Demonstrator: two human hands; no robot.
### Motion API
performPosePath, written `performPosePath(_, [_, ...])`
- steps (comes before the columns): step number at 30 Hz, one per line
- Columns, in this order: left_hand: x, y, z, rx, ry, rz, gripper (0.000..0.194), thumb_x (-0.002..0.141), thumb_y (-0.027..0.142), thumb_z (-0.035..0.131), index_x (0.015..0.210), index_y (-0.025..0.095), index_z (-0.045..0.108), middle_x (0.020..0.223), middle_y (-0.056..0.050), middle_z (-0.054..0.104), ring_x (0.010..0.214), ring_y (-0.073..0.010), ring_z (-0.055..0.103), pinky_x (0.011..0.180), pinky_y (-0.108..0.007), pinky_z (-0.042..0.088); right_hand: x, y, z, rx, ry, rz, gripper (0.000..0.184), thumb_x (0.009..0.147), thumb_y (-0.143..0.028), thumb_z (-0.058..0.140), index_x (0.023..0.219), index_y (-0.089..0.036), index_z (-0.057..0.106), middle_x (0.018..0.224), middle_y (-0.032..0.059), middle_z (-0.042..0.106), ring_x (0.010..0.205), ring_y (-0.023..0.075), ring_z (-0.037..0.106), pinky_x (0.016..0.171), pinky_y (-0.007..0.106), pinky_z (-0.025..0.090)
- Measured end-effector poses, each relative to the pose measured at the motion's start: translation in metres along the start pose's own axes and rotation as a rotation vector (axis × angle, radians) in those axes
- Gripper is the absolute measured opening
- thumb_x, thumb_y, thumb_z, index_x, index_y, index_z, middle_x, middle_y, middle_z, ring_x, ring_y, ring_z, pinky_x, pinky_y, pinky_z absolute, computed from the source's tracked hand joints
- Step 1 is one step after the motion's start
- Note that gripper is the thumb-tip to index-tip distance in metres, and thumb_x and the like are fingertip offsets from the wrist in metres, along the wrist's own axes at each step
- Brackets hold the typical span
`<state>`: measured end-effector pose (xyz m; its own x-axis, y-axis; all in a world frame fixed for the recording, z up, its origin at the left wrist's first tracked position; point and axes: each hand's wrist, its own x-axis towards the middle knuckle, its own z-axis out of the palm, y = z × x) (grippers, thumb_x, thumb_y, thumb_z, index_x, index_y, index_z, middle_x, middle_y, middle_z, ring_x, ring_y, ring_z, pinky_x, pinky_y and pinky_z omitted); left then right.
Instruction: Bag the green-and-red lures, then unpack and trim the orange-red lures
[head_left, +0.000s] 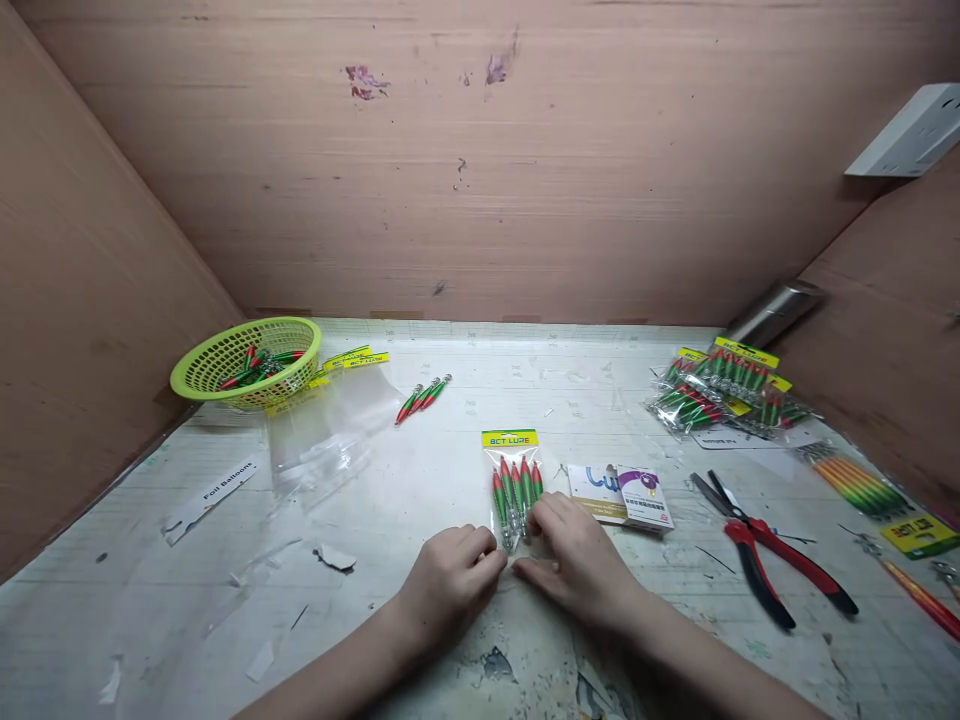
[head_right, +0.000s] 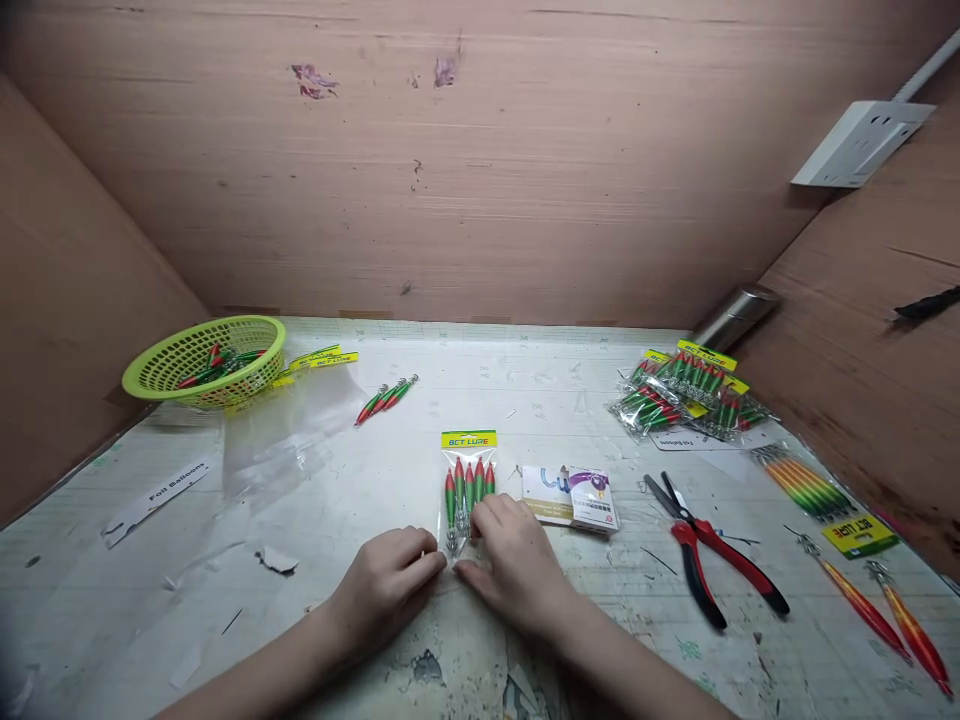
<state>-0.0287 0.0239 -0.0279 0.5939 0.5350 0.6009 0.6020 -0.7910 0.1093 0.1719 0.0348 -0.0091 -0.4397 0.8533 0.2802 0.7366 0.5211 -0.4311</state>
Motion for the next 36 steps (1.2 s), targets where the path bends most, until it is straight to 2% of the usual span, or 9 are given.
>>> performPosePath(2, [0.000, 0.000, 0.001, -0.014, 0.001, 0.000, 0.028, 0.092, 0.010, 0.040, 0.068, 0.019, 0.053, 0.063, -0.001, 0.057, 0.053, -0.0133, 0.048, 0.048, -0.025, 0.037, 0.006, -0.001, 0.008, -0.108, 0.083, -0.103, 0.022, 0.074, -0.019, 0.065, 0.073, -0.022, 0.044, 0.072, 0.0013, 0.055, 0.068, 0.0186, 0.048, 0.061, 0.028, 0.033])
performPosePath(5, [-0.003, 0.001, 0.001, -0.046, -0.010, -0.014, 0.026, 0.090, 0.008, 0.041, 0.071, 0.019, 0.054, 0.064, -0.001, 0.057, 0.054, -0.0137, 0.048, 0.049, -0.025, 0.038, 0.013, 0.001, 0.015, -0.176, 0.150, -0.138, 0.023, 0.076, -0.020, 0.066, 0.072, -0.022, 0.044, 0.071, 0.0020, 0.055, 0.070, 0.0199, 0.048, 0.063, 0.029, 0.033])
performPosePath(10, [-0.002, 0.000, -0.010, -0.293, -0.041, -0.104, 0.015, 0.078, 0.011, 0.046, 0.087, 0.019, 0.054, 0.073, -0.004, 0.056, 0.062, -0.0164, 0.052, 0.052, -0.027, 0.043, 0.011, 0.008, 0.002, -0.098, 0.075, -0.119, 0.027, 0.073, -0.023, 0.073, 0.076, -0.021, 0.046, 0.074, 0.0009, 0.056, 0.069, 0.0185, 0.048, 0.063, 0.029, 0.034])
performPosePath(12, [0.005, -0.003, -0.013, -0.375, -0.078, -0.184, 0.026, 0.074, 0.018, 0.051, 0.099, 0.017, 0.054, 0.084, -0.008, 0.058, 0.074, -0.0205, 0.056, 0.061, -0.032, 0.049, 0.007, 0.013, -0.005, -0.045, 0.025, -0.130, 0.024, 0.073, -0.019, 0.071, 0.079, -0.020, 0.047, 0.076, 0.0007, 0.056, 0.071, 0.0181, 0.049, 0.064, 0.028, 0.035])
performPosePath(14, [0.016, -0.006, -0.010, -0.357, -0.140, -0.232, 0.040, 0.072, 0.024, 0.058, 0.110, 0.016, 0.053, 0.102, -0.014, 0.060, 0.093, -0.0273, 0.058, 0.077, -0.042, 0.052, 0.003, 0.017, -0.008, -0.049, 0.033, -0.173, 0.019, 0.075, -0.015, 0.066, 0.081, -0.020, 0.048, 0.078, 0.0012, 0.056, 0.073, 0.0184, 0.050, 0.065, 0.028, 0.035])
performPosePath(17, [0.034, -0.012, 0.003, -0.312, -0.287, -0.215, 0.067, 0.070, 0.029, 0.067, 0.131, 0.014, 0.045, 0.138, -0.020, 0.049, 0.130, -0.0368, 0.043, 0.105, -0.058, 0.038, 0.001, 0.022, -0.005, -0.112, 0.102, -0.238, 0.013, 0.077, -0.009, 0.056, 0.080, -0.020, 0.050, 0.079, 0.0037, 0.057, 0.074, 0.0196, 0.049, 0.067, 0.030, 0.035])
performPosePath(19, [0.043, -0.015, 0.012, -0.318, -0.378, -0.217, 0.075, 0.071, 0.029, 0.066, 0.139, 0.015, 0.039, 0.149, -0.018, 0.041, 0.141, -0.0358, 0.031, 0.114, -0.060, 0.026, 0.002, 0.023, -0.001, -0.141, 0.127, -0.250, 0.016, 0.074, -0.004, 0.050, 0.080, -0.020, 0.051, 0.079, 0.0050, 0.058, 0.074, 0.0203, 0.049, 0.067, 0.031, 0.035])
performPosePath(22, [0.048, -0.017, 0.019, -0.317, -0.437, -0.239, 0.070, 0.073, 0.025, 0.062, 0.140, 0.017, 0.042, 0.151, -0.015, 0.041, 0.142, -0.0326, 0.031, 0.117, -0.059, 0.021, 0.003, 0.023, 0.002, -0.150, 0.141, -0.237, 0.021, 0.071, -0.002, 0.046, 0.080, -0.019, 0.052, 0.078, 0.0052, 0.057, 0.073, 0.0204, 0.048, 0.066, 0.031, 0.034])
performPosePath(36, [0.049, -0.016, 0.022, -0.316, -0.321, -0.238, 0.051, 0.071, 0.018, 0.059, 0.121, 0.017, 0.058, 0.142, -0.014, 0.052, 0.134, -0.0322, 0.044, 0.113, -0.057, 0.030, 0.009, 0.019, 0.004, -0.070, 0.093, -0.092, 0.011, 0.076, -0.011, 0.051, 0.083, -0.019, 0.052, 0.080, 0.0043, 0.056, 0.076, 0.0209, 0.051, 0.067, 0.032, 0.037])
